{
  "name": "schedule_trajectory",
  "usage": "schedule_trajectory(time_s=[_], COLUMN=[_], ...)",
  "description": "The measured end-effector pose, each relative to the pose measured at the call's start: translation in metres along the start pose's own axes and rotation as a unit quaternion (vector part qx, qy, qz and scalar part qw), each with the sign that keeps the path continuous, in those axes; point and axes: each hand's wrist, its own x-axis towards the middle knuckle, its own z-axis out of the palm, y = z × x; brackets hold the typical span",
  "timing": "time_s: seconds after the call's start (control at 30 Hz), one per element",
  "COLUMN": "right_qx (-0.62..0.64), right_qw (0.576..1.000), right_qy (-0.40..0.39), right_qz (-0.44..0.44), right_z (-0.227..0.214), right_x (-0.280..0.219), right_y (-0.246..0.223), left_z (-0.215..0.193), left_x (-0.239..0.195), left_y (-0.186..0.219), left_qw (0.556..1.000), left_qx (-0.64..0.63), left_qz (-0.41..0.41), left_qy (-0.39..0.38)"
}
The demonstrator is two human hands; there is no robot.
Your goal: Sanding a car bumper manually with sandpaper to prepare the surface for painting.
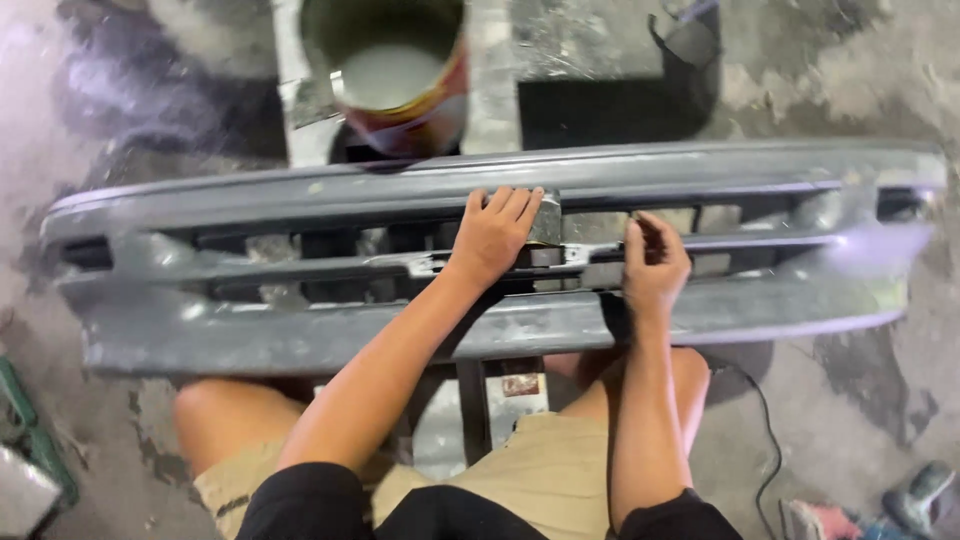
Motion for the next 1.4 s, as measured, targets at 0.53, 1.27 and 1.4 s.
schedule_trajectory(time_s=[0.53,1.27,1.4], right_qx=[-0.178,-0.250,-0.138], right_qw=[0.906,0.848,0.861], right_qy=[-0.167,-0.251,-0.288], right_qz=[-0.347,-0.395,-0.397], right_z=[0.141,0.341,0.330], right_x=[-0.037,-0.112,-0.096], right_y=[-0.107,-0.160,-0.147], left_z=[-0.109,-0.155,-0.125], left_x=[-0.124,-0.236,-0.165], left_y=[-0.156,-0.272,-0.211], left_qw=[0.986,0.970,0.981], left_qx=[0.066,0.021,-0.008], left_qz=[-0.143,-0.242,-0.180], left_qy=[0.054,-0.025,0.064])
